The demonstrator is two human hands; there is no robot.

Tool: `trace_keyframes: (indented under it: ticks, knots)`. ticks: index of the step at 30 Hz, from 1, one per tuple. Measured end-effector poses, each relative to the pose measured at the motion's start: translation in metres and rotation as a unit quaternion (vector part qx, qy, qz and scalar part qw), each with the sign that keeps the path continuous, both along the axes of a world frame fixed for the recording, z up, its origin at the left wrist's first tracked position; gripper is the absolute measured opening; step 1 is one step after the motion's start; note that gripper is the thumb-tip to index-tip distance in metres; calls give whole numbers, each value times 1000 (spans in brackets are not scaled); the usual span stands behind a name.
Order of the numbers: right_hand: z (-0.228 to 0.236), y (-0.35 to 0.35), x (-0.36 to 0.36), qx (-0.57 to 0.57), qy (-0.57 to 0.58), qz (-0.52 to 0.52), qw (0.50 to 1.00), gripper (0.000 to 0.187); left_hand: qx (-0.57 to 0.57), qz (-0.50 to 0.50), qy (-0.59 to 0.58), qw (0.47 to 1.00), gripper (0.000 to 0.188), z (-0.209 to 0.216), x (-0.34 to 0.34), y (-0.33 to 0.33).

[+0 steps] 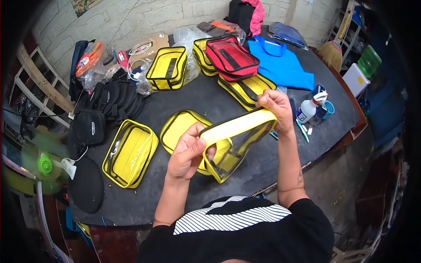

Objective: Trimming loose threads from yellow textile pouches using small nippers.

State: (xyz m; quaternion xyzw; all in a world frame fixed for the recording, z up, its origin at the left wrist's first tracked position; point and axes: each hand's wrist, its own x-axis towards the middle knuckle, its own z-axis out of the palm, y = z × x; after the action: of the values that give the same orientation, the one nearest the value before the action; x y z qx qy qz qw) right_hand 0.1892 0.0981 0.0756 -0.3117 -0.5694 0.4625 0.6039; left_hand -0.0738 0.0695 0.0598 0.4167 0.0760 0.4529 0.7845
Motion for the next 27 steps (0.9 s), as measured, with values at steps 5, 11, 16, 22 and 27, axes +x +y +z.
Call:
trace_keyframes:
  ticks: [5, 11, 16, 22, 27]
  knots:
    - [-5, 2, -12, 103, -38, 2, 994, 26, 13, 207, 33, 978, 20, -3, 12, -9]
    - [-10, -1, -20, 140, -158, -119, 970, 28, 198, 489, 288, 799, 31, -8, 18, 7]
    - [-18, 18, -23, 72, -14, -176, 982, 32, -18, 80, 41, 996, 25, -19, -13, 32]
    - [-7, 34, -23, -11, 63, -139, 988, 37, 2, 30, 12, 999, 27, -28, -15, 42]
    - [-25, 50, -7, 23, 82, -59, 995, 44, 206, 290, 192, 914, 16, 4, -2, 37]
